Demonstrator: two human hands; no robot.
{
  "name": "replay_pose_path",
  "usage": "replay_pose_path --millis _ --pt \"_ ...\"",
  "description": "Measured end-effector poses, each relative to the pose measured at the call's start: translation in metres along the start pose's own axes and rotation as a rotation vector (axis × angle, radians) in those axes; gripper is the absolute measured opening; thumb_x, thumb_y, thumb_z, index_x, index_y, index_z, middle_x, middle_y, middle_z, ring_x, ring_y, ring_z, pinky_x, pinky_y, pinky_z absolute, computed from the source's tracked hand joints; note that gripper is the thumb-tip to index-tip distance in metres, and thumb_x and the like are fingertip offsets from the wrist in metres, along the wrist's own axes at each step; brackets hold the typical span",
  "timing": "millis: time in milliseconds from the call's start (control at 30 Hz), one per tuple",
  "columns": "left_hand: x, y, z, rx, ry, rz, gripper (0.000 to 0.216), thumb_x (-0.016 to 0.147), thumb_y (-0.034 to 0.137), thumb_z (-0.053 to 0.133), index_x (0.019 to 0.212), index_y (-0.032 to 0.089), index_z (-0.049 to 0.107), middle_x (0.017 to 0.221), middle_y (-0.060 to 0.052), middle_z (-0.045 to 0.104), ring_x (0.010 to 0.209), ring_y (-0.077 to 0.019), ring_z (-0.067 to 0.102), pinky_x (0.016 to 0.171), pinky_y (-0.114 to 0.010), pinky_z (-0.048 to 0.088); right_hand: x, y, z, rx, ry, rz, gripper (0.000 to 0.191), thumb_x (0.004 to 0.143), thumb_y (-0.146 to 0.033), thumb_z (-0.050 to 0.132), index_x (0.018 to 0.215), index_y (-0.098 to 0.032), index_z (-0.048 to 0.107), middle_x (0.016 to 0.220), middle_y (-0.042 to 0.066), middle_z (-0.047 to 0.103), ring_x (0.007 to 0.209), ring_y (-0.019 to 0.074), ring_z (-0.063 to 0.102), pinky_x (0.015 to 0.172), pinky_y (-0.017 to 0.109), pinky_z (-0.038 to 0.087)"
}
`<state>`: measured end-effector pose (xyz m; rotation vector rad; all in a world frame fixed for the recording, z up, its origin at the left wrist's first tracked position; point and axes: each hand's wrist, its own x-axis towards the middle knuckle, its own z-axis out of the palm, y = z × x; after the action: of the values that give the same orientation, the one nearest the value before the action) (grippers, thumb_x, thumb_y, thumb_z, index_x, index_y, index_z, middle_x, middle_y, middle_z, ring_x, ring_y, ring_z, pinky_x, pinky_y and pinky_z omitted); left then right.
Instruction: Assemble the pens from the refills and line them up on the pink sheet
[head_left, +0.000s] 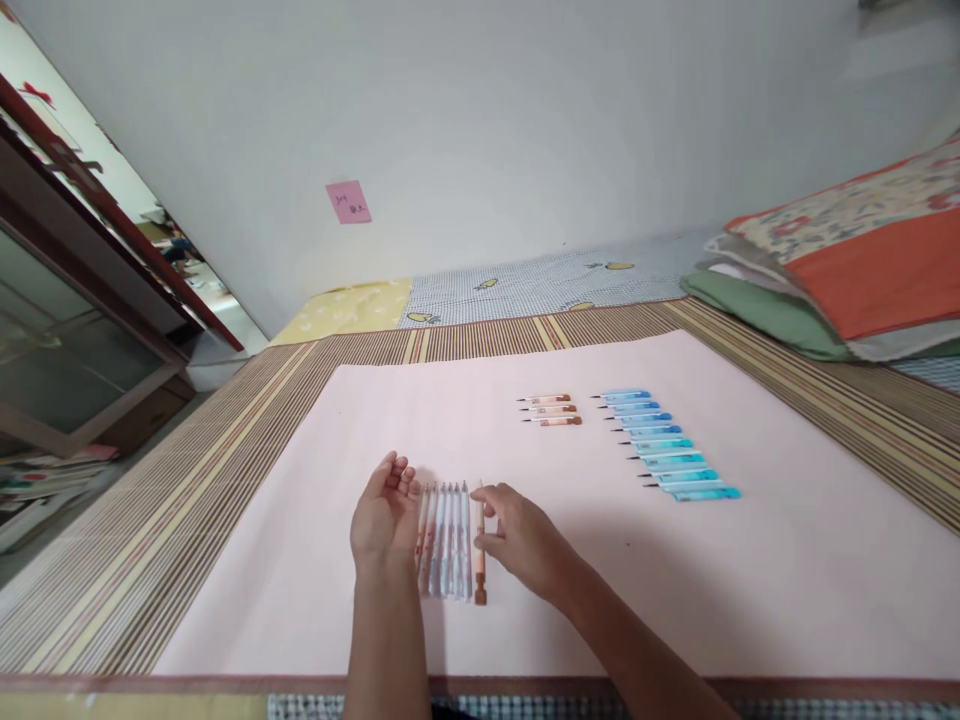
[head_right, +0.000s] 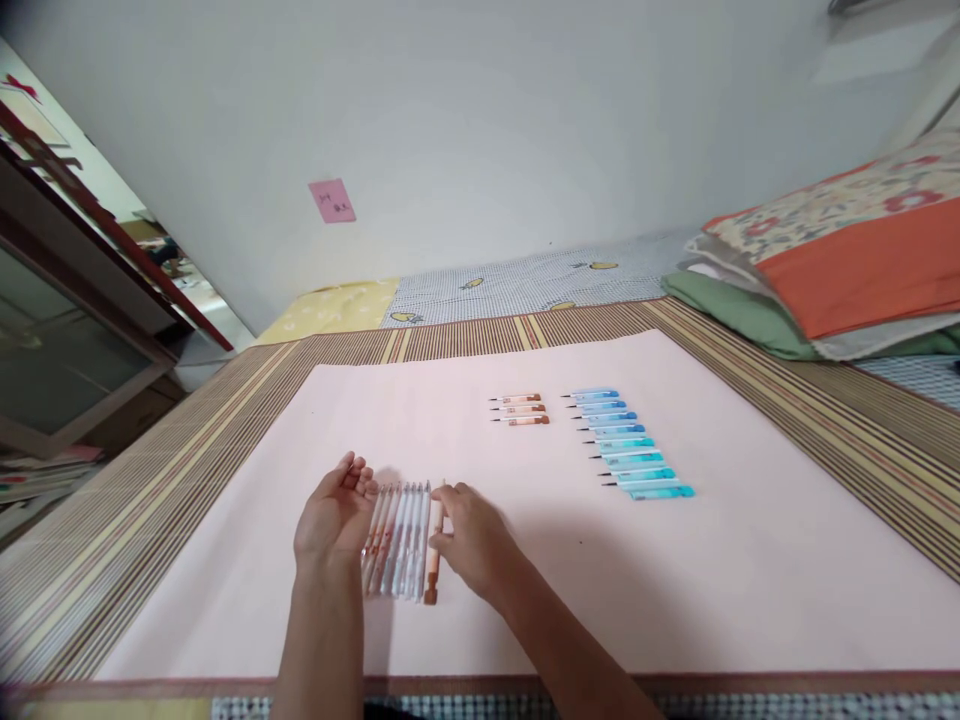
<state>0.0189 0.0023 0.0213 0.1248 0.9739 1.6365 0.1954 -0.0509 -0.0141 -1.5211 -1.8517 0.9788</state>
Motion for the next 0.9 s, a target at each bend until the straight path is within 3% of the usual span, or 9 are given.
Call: replay_pose_path --millis 233,433,900 --pt "0.003 -0.001 -0.002 -0.013 -0.020 -0.023 0.012 0.084 0.004 0.055 0.084 0.010 0.065 0.073 -0.004 0.062 0.059 -0.0093 0.057 0.051 -0.017 0.046 0.002 0.001 0.002 -0.052 -0.055 -0.048 0.027 0.078 -0.009 0.060 0.099 -0.022 0.070 0.101 0.003 0.063 0.080 0.0159 0.059 0.073 0.026 0.041" --pt "0.004 -0.003 -0.002 -0.012 -0.014 -0.033 0.013 0.085 0.004 0.054 0.084 0.010 0.065 0.073 -0.004 0.061 0.058 -0.0090 0.057 0.050 -0.016 0.046 0.004 0.007 0.008 -0.068 -0.040 -0.101 0.021 0.081 -0.008 0.057 0.090 -0.021 0.070 0.097 0.002 0.061 0.086 0.0156 0.060 0.076 0.024 0.041" --pt "0.002 -0.005 0.000 -0.015 -0.015 -0.056 0.012 0.085 0.004 0.055 0.084 0.011 0.065 0.072 -0.004 0.061 0.058 -0.0091 0.056 0.048 -0.016 0.045 0.004 0.008 0.012 -0.083 -0.025 -0.120 0.021 0.082 -0.007 0.057 0.091 -0.022 0.068 0.098 0.002 0.061 0.089 0.0161 0.059 0.079 0.025 0.042"
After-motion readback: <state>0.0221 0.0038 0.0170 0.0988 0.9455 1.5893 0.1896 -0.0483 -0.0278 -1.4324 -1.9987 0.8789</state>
